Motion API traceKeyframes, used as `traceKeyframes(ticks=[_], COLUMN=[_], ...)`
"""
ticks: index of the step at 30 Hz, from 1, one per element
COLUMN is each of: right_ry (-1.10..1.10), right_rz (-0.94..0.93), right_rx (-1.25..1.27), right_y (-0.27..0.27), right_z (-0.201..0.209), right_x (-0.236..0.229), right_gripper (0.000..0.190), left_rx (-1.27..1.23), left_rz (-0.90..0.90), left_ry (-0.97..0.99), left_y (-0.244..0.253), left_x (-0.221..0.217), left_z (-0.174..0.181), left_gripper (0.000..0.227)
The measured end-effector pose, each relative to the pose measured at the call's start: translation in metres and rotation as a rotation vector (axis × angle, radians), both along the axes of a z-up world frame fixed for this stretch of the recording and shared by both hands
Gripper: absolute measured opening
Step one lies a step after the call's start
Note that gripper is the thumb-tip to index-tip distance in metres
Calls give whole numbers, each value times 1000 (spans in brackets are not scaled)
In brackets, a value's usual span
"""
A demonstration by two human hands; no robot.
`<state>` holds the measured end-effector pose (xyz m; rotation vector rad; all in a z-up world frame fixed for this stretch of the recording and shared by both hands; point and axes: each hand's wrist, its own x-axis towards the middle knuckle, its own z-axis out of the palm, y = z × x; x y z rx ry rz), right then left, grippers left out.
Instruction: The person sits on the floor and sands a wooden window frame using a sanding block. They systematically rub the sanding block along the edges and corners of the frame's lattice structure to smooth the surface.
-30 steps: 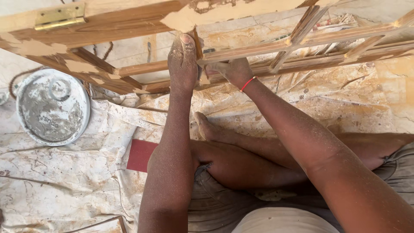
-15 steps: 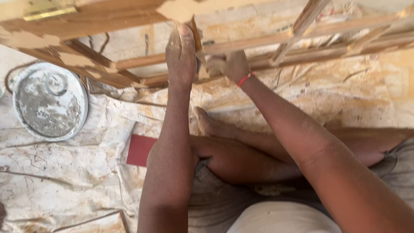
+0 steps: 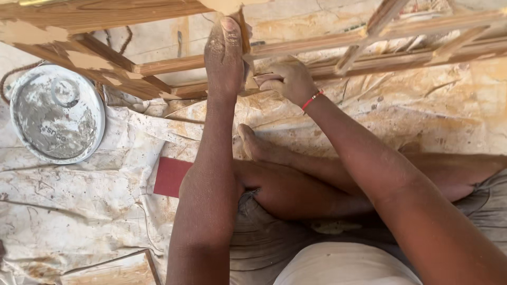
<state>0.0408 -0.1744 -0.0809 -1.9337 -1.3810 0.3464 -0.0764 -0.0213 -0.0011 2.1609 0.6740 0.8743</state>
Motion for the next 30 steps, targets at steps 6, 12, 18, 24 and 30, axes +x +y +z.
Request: traceKeyframes(ticks=[6, 12, 18, 24, 30], right_ry=[-165, -301, -195, -371, -81], right_rz=[4, -46, -100, 17, -107], right_rx=[129, 271, 385, 156, 326], right_y=[27, 24, 23, 25, 13], right_z=[-12, -2, -15, -16, -3], right_x=[14, 0, -3, 4, -8], right_gripper=[38, 36, 34, 38, 34], left_rx=[-297, -346, -274, -245, -346], left_rz=[-23, 20, -34, -34, 4], left_ry=[-133, -78, -119, -131, -80], left_y=[-10, -13, -13, -11, -17], left_x=[8, 6, 3, 7, -1], left_z=[34, 39, 29, 28, 20], left_gripper=[68, 72, 72, 71, 68])
